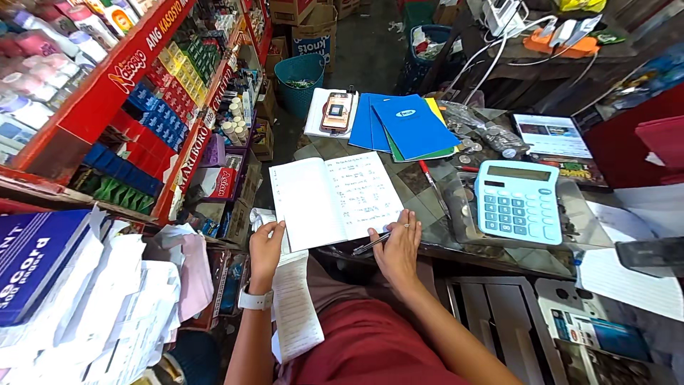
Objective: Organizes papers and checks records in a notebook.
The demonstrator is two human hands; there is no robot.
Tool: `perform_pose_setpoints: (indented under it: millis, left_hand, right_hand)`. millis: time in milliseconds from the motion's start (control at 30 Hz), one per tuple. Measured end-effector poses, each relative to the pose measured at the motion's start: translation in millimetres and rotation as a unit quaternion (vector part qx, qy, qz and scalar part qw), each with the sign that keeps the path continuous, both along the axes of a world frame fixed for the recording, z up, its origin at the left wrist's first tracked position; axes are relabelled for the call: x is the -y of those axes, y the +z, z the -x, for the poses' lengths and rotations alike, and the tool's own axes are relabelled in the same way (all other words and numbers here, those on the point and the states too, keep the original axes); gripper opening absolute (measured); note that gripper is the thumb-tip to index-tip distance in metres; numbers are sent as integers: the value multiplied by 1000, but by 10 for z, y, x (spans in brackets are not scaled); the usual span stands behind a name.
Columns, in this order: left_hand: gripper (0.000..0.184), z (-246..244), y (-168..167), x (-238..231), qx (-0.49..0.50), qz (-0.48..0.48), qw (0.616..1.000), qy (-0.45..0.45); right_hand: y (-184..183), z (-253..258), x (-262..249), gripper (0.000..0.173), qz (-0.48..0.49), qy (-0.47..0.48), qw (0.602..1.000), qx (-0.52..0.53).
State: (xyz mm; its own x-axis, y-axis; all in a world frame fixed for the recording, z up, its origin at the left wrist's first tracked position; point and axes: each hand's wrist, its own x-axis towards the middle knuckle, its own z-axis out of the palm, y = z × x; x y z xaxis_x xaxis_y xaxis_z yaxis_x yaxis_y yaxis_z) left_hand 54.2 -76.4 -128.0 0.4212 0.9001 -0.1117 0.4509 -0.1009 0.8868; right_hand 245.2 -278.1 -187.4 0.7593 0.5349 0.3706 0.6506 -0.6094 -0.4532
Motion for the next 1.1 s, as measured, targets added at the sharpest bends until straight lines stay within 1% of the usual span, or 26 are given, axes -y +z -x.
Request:
perform_pose_setpoints:
  millis: [500, 600, 667, 733, 800, 867, 933, 1000, 1033, 1100]
  left_hand:
    - [23, -6, -8, 8, 4, 5, 1000, 4]
    - [23, -6, -13, 4, 1, 4, 1000, 6]
    - [24, 2, -15, 3, 3, 7, 1000, 2]
    - [24, 1, -17, -4, 5, 11, 1000, 4]
    - [23, 1, -7, -11, 9, 17, 1000, 6]
    - [22, -3, 1, -18, 12, 16, 1000, 8]
    - [23, -5, 14, -20, 13, 14, 1000, 6]
    - [23, -6, 26, -9, 11, 13, 1000, 6]
    - [23, -5, 27, -2, 10, 10, 1000, 7]
    - [23, 2, 22, 2, 8, 4, 1000, 5]
  right_hand:
    - [12, 0, 12, 52, 8, 3, 1000, 4]
    - [59, -11, 20, 52, 4, 7, 1000, -14]
    - [174, -74, 23, 52, -19, 13, 999, -42]
    - [328, -236, 1, 47, -72, 20, 995, -60]
    - [488, -411, -32, 41, -125, 18, 990, -63]
    - [605, -522, -87, 36, -149, 26, 987, -59]
    - [688, -487, -125, 32, -137, 81, 982, -102]
    - [707, -288, -154, 30, -93, 182, 964, -170]
    - [668, -153, -185, 35, -71, 243, 949, -186]
    - [537, 99, -292, 38, -62, 344, 926, -140]
